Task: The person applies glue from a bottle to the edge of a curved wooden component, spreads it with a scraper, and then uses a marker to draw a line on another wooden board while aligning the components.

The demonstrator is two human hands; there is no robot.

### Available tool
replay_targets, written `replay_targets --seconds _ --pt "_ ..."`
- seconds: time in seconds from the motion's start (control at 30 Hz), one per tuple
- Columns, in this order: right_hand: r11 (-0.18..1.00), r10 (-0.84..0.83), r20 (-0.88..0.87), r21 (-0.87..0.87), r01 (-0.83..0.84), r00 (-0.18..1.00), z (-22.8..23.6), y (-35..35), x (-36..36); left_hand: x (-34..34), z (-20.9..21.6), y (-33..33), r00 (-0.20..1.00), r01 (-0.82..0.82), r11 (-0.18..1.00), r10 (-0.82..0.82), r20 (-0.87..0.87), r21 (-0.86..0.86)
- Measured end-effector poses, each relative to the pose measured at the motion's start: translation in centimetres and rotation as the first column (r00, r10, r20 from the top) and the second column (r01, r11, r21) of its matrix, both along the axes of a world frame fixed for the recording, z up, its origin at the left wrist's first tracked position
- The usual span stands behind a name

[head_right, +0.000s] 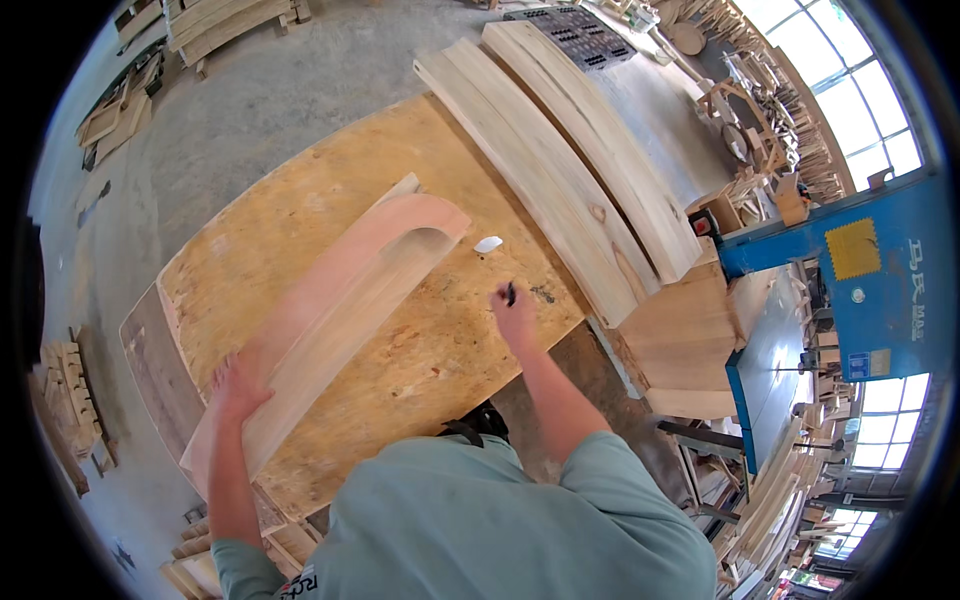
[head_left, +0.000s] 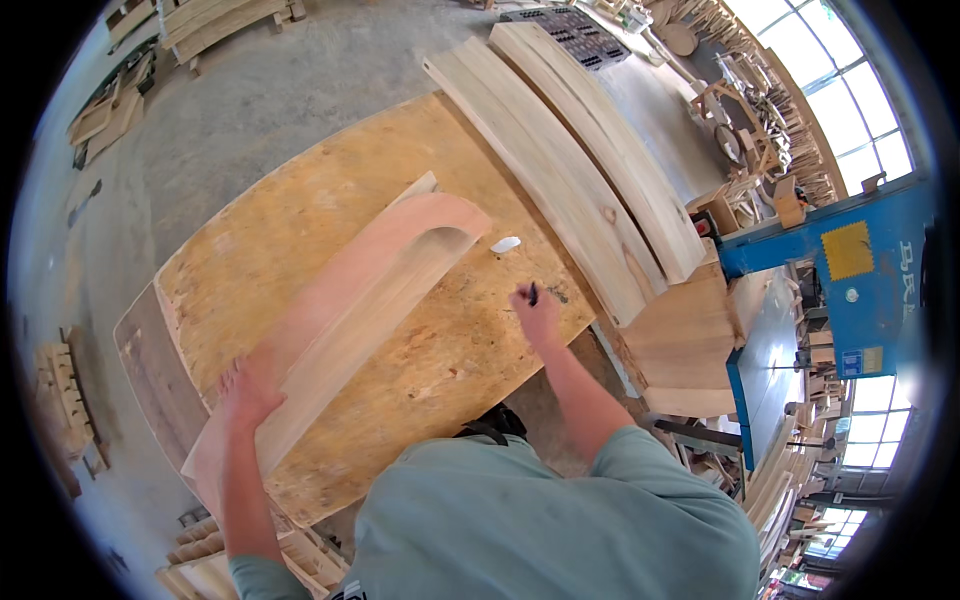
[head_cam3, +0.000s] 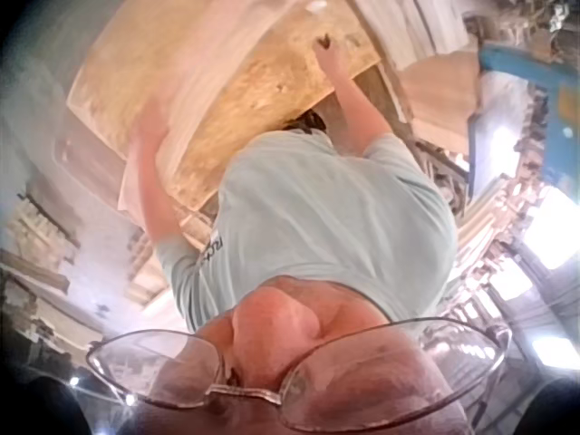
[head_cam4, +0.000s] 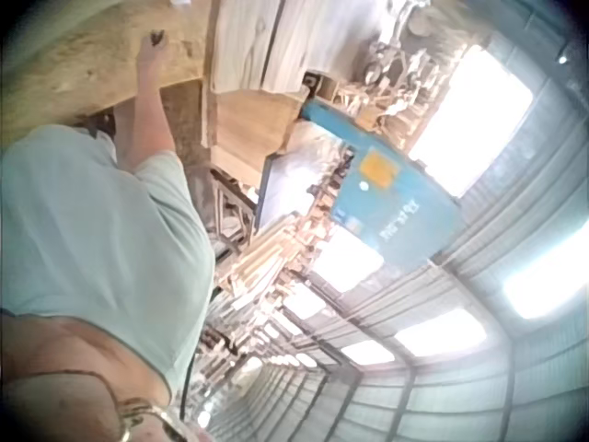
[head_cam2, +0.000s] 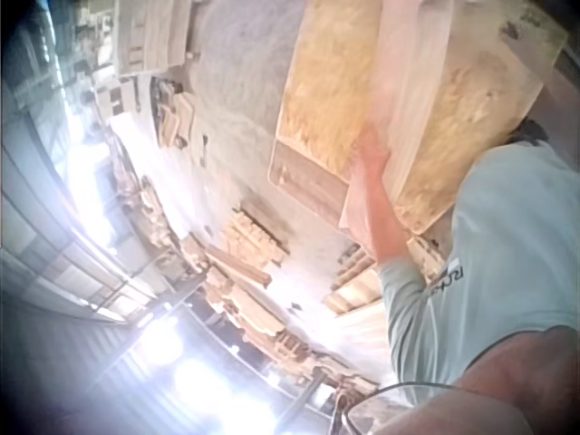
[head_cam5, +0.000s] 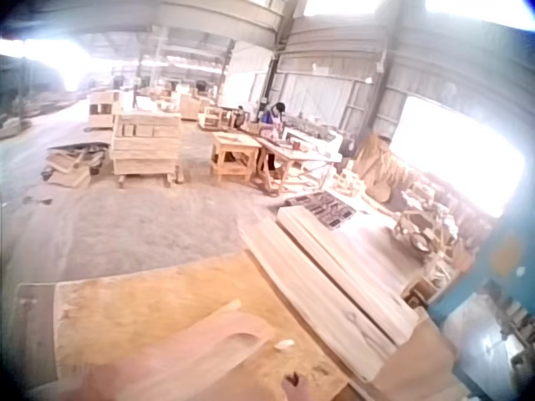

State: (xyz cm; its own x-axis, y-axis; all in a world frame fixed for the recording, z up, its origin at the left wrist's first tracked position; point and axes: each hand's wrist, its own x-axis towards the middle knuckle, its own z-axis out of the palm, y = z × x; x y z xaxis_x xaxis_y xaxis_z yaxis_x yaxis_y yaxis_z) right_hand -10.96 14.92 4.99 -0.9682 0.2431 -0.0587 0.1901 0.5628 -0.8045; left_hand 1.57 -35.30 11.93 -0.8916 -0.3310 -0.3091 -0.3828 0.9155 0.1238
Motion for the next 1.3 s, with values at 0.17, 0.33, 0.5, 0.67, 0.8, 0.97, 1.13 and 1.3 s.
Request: replay_targets --seconds 0.17,0.33,0.5,0.67,0.8,0.97,1.13,1.3 --pt "0.992 0.094 0.053 0.079 -0.098 0.994 0.9 4.3 -7.2 -4.1 -1.1 3.3 0.995 0.097 0.990 -0.101 -0.026 -0.105" --pt "0.899 0.434 0.064 0.027 -0.436 0.899 -0.2 5.7 -11.9 -9.9 -0.7 7.5 0.994 -0.008 1.000 0.010 0.113 -0.022" --pt "0.810 0.581 -0.021 -0.087 -0.580 0.814 -2.9 5.8 -14.4 -9.6 -2.8 7.1 0.995 -0.012 0.995 0.022 0.102 -0.096" --pt "0.791 0.602 0.032 -0.159 -0.590 0.798 -1.3 6.3 -16.4 -11.0 -1.5 8.1 0.981 -0.046 0.993 0.065 0.182 -0.105" --pt "0.852 0.509 -0.055 -0.112 -0.512 0.859 -2.6 6.5 -19.5 -11.5 -0.5 9.5 0.981 -0.071 0.992 0.088 0.175 -0.104" --pt "0.855 0.499 -0.131 -0.088 -0.512 0.856 -3.4 5.4 -23.0 -11.5 -0.7 9.9 0.980 -0.088 0.990 0.106 0.168 -0.114" --pt "0.845 0.507 -0.085 -0.146 -0.514 0.858 -3.5 5.1 -23.3 -11.8 -0.8 10.1 0.977 -0.114 0.986 0.134 0.165 -0.123" --pt "0.849 0.516 -0.067 -0.098 -0.520 0.854 -4.2 5.1 -23.1 -12.0 -0.3 9.8 0.977 -0.110 0.988 0.127 0.171 -0.108"
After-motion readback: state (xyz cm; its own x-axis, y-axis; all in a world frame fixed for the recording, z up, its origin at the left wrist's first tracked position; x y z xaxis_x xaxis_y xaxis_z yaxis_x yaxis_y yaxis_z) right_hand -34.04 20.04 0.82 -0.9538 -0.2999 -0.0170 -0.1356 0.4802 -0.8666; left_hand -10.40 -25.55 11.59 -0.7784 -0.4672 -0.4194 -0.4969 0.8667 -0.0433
